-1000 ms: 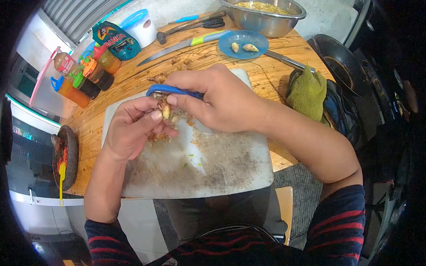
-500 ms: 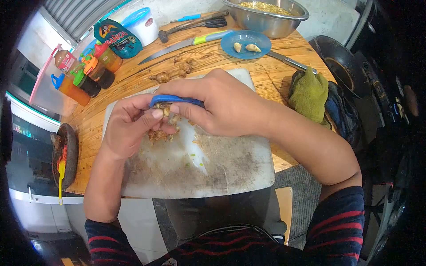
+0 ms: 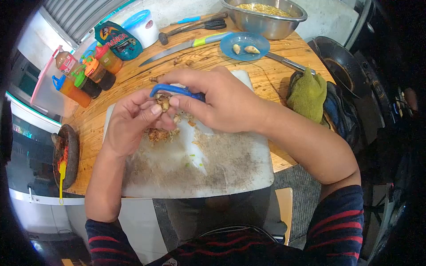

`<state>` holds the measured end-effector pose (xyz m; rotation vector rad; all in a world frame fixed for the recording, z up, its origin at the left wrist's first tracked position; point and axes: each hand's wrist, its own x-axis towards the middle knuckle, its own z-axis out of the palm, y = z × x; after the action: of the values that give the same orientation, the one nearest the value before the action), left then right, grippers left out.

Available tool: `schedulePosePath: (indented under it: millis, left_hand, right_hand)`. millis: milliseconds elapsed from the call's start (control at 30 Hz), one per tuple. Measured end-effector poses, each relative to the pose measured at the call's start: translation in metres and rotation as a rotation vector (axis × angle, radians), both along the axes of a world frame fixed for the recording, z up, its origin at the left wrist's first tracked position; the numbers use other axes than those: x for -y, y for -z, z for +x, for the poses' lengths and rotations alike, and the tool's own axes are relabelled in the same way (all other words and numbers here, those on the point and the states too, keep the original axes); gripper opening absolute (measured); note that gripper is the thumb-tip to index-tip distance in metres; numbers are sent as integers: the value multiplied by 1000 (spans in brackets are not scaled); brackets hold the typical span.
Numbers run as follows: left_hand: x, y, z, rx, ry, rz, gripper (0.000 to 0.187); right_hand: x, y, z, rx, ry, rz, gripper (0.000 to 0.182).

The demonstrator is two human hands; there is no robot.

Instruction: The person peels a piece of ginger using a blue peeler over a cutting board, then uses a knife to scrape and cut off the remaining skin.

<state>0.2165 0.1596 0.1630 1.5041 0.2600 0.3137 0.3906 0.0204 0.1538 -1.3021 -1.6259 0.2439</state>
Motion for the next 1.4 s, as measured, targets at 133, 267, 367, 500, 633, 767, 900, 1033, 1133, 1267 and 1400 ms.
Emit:
schedulePosePath:
  millis: [133, 267, 367, 500, 633, 767, 900, 1033, 1133, 1267, 1400]
  left_hand:
    - [4, -5, -1, -56, 11, -90, 24]
    - [1, -2, -2, -65, 32, -86, 23]
    - [0, -4, -4, -59, 81, -89, 22]
    - [4, -1, -5, -128, 43, -37, 22]
    - [-1, -2, -3, -3, 56, -107, 24]
    - [2, 1, 0, -16, 17, -116, 24]
    - [4, -3, -1, -30, 28, -113, 18]
    - [3, -1, -3, -34, 51, -82, 18]
    - [3, 3, -2, -21, 73, -66, 19]
    - [5, -6, -2, -51, 54, -47, 20]
    - [2, -3, -1, -43, 33, -55, 20]
  right_hand:
    - [-2, 4, -3, 85, -6, 44, 31]
    - [-1, 3, -5, 214, 28, 31, 28]
    - [0, 5, -5, 283, 50, 58, 25]
    - [-2, 6, 6, 180, 42, -22, 24]
    - [-13, 10, 6, -56, 1, 147, 27]
    - [-5, 6, -3, -7, -12, 60, 30]
    - [1, -2, -5, 67, -28, -36, 27]
    - [-2, 4, -3, 34, -72, 45, 25]
    - [-1, 3, -2, 11, -61, 35, 23]
    - [2, -7, 0, -276, -69, -150, 22]
    - [-1, -2, 0, -9, -18, 66, 25]
